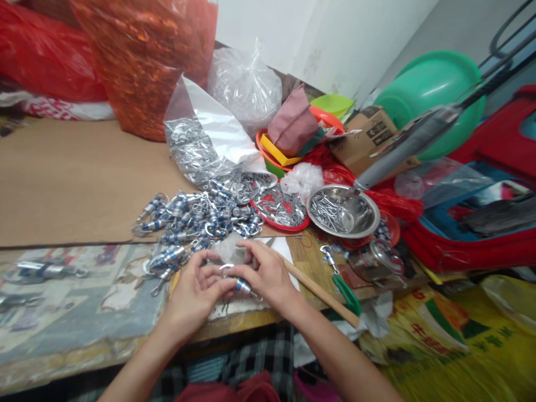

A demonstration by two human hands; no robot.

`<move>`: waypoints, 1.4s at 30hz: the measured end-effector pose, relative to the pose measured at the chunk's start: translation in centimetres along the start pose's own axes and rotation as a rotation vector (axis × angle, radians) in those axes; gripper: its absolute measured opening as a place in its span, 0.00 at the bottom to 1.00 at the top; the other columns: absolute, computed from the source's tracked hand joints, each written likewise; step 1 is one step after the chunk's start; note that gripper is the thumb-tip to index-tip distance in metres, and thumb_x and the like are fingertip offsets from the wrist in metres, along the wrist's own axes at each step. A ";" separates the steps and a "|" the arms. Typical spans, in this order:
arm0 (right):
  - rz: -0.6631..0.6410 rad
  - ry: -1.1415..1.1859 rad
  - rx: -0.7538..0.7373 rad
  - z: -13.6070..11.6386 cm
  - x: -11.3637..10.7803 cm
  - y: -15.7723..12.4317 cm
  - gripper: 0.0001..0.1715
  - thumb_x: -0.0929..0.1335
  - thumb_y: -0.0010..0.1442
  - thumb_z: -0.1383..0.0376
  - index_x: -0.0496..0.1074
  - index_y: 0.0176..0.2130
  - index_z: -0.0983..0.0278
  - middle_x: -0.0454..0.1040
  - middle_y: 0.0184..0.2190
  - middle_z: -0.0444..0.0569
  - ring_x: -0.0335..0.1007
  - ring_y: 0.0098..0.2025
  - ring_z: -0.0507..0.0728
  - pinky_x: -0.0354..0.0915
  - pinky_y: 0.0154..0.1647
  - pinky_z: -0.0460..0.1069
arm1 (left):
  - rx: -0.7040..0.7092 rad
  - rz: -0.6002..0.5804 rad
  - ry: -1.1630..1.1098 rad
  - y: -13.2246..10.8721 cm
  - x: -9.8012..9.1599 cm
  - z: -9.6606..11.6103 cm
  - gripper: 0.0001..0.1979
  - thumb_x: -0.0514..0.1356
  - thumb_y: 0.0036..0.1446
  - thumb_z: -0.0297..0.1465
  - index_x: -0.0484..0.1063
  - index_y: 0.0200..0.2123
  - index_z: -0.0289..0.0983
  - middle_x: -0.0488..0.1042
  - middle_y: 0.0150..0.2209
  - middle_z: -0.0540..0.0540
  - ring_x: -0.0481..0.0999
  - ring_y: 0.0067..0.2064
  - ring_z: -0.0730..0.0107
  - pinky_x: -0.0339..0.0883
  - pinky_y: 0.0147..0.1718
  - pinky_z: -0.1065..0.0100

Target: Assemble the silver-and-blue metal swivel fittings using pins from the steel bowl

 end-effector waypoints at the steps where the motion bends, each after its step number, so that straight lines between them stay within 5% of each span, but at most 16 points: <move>1: 0.004 0.042 0.023 0.1 -0.1 0.1 0.20 0.70 0.48 0.62 0.68 0.42 0.63 0.65 0.25 0.42 0.61 0.26 0.50 0.59 0.28 0.44 | -0.004 0.003 0.000 0.0 0.0 0.0 0.24 0.65 0.38 0.26 0.55 0.36 0.40 0.73 0.23 0.56 0.75 0.25 0.73 0.70 0.26 0.69; 4: 0.136 0.151 0.071 1.1 -1.5 -0.3 0.12 0.65 0.55 0.63 0.66 0.41 0.62 0.67 0.28 0.43 0.63 0.29 0.50 0.61 0.30 0.44 | -0.010 0.006 -0.004 0.1 -0.1 -0.1 0.24 0.65 0.38 0.26 0.55 0.36 0.40 0.73 0.24 0.56 0.75 0.25 0.72 0.70 0.26 0.68; 7: 0.262 -0.046 0.149 3.5 -4.3 -2.0 0.11 0.61 0.58 0.64 0.65 0.41 0.64 0.68 0.35 0.48 0.65 0.37 0.54 0.61 0.38 0.48 | -0.014 0.001 -0.005 0.1 -0.1 -0.2 0.24 0.66 0.38 0.26 0.55 0.36 0.40 0.72 0.24 0.57 0.76 0.26 0.71 0.70 0.26 0.68; 10: 0.022 -0.384 0.206 6.4 -5.9 -4.4 0.18 0.64 0.55 0.62 0.65 0.45 0.65 0.68 0.35 0.51 0.65 0.39 0.58 0.61 0.39 0.52 | -0.017 -0.006 -0.002 0.1 -0.1 -0.2 0.24 0.65 0.38 0.26 0.55 0.36 0.40 0.71 0.24 0.57 0.76 0.26 0.70 0.70 0.26 0.68; 13: -0.158 -0.482 0.239 7.7 -6.1 -6.3 0.14 0.62 0.57 0.63 0.66 0.43 0.65 0.68 0.33 0.50 0.67 0.36 0.58 0.63 0.37 0.51 | -0.024 -0.009 -0.002 0.1 -0.1 -0.1 0.24 0.65 0.38 0.26 0.54 0.36 0.40 0.71 0.23 0.57 0.76 0.26 0.69 0.70 0.26 0.68; 17: -0.053 -0.351 0.193 5.6 -6.3 -6.7 0.11 0.62 0.57 0.67 0.64 0.42 0.65 0.68 0.35 0.50 0.68 0.37 0.55 0.64 0.36 0.49 | -0.025 -0.009 -0.011 0.2 0.0 0.0 0.24 0.65 0.38 0.26 0.54 0.35 0.40 0.72 0.23 0.57 0.77 0.26 0.68 0.70 0.26 0.68; 23: 0.139 -0.185 -0.168 -0.4 -7.8 -6.2 0.28 0.61 0.57 0.74 0.56 0.56 0.59 0.69 0.43 0.50 0.67 0.43 0.54 0.64 0.42 0.47 | -0.017 0.022 -0.012 0.2 0.1 0.1 0.25 0.66 0.37 0.25 0.55 0.36 0.40 0.73 0.23 0.56 0.77 0.26 0.69 0.71 0.26 0.68; 25: 0.069 -0.233 -0.203 -1.0 -7.6 -6.4 0.30 0.60 0.57 0.76 0.55 0.57 0.58 0.71 0.40 0.50 0.68 0.40 0.54 0.65 0.39 0.47 | -0.010 0.031 -0.011 0.1 0.1 0.1 0.25 0.66 0.36 0.25 0.55 0.36 0.40 0.73 0.22 0.56 0.76 0.25 0.70 0.71 0.26 0.68; 28: -0.142 -0.319 -0.113 -0.6 -6.5 -7.2 0.30 0.58 0.56 0.76 0.56 0.57 0.59 0.72 0.36 0.49 0.69 0.36 0.54 0.67 0.35 0.48 | -0.009 0.029 0.000 0.0 0.0 0.1 0.25 0.66 0.36 0.25 0.55 0.35 0.40 0.73 0.22 0.57 0.76 0.25 0.70 0.71 0.26 0.68; 37: -0.019 -0.132 0.108 2.5 -5.8 -8.2 0.24 0.61 0.58 0.68 0.59 0.55 0.59 0.69 0.46 0.49 0.66 0.46 0.54 0.64 0.46 0.48 | -0.010 0.061 0.058 0.0 0.0 0.1 0.25 0.67 0.36 0.28 0.59 0.38 0.40 0.74 0.23 0.55 0.77 0.28 0.67 0.71 0.29 0.64; 42: -0.047 -0.153 0.294 7.2 -5.6 -6.2 0.22 0.63 0.56 0.64 0.65 0.51 0.65 0.72 0.42 0.53 0.68 0.44 0.58 0.64 0.43 0.53 | 0.124 0.105 0.493 -0.3 -0.5 0.6 0.09 0.64 0.40 0.34 0.74 0.28 0.37 0.78 0.26 0.47 0.76 0.31 0.63 0.68 0.35 0.63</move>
Point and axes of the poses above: each hand's wrist, its own y-axis towards the middle knuckle, its own x-axis out of the palm, z = x × y, the point moved 2 cm from there along y, towards the middle knuckle
